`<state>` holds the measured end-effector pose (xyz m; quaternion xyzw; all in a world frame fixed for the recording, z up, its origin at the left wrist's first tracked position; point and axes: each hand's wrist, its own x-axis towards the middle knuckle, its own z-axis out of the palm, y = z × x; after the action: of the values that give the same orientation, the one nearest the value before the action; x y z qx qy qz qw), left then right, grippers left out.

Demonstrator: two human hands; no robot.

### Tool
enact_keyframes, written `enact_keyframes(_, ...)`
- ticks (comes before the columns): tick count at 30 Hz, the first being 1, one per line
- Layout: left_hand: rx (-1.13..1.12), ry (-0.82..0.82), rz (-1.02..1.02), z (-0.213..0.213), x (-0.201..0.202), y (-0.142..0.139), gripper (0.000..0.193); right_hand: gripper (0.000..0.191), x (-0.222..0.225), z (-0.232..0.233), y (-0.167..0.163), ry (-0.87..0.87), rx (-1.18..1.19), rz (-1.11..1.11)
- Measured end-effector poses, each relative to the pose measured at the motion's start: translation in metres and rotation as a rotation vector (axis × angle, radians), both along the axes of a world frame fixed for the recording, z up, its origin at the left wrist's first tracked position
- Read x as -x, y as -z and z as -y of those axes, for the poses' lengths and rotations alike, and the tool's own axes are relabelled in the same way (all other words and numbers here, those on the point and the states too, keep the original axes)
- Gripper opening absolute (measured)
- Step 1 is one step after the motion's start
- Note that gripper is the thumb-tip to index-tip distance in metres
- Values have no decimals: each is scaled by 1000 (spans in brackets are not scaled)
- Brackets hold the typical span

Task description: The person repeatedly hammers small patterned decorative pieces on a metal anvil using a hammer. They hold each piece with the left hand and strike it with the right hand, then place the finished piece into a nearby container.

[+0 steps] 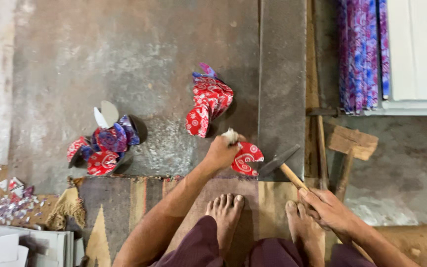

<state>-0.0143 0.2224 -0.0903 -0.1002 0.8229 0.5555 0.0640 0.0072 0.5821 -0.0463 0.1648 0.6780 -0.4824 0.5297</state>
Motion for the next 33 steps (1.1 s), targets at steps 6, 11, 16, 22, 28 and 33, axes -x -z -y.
enact_keyframes(6, -941, -247, 485, 19, -37, 29, 24, 30, 25, -14, 38, -431, -236, -1121)
enact_keyframes(11, -1640, -369, 518, 39, -42, 20, 27, 27, 51, -29, 23, 132, -85, -448)
enact_keyframes(16, -1944, -136, 385, 39, -45, 8, 25, 25, 55, -26, 21, 426, 154, -232)
enact_keyframes(22, -1850, -173, 409, 27, -45, 23, 20, 24, 43, -45, 52, 440, 218, -145)
enact_keyframes(28, -341, -775, 95, 117, -53, 56, 19, 28, 47, -82, 123, 328, -57, -237)
enact_keyframes(33, 805, -1049, 18, 220, -88, 72, 24, 31, 52, -117, 156, 340, -21, -228)
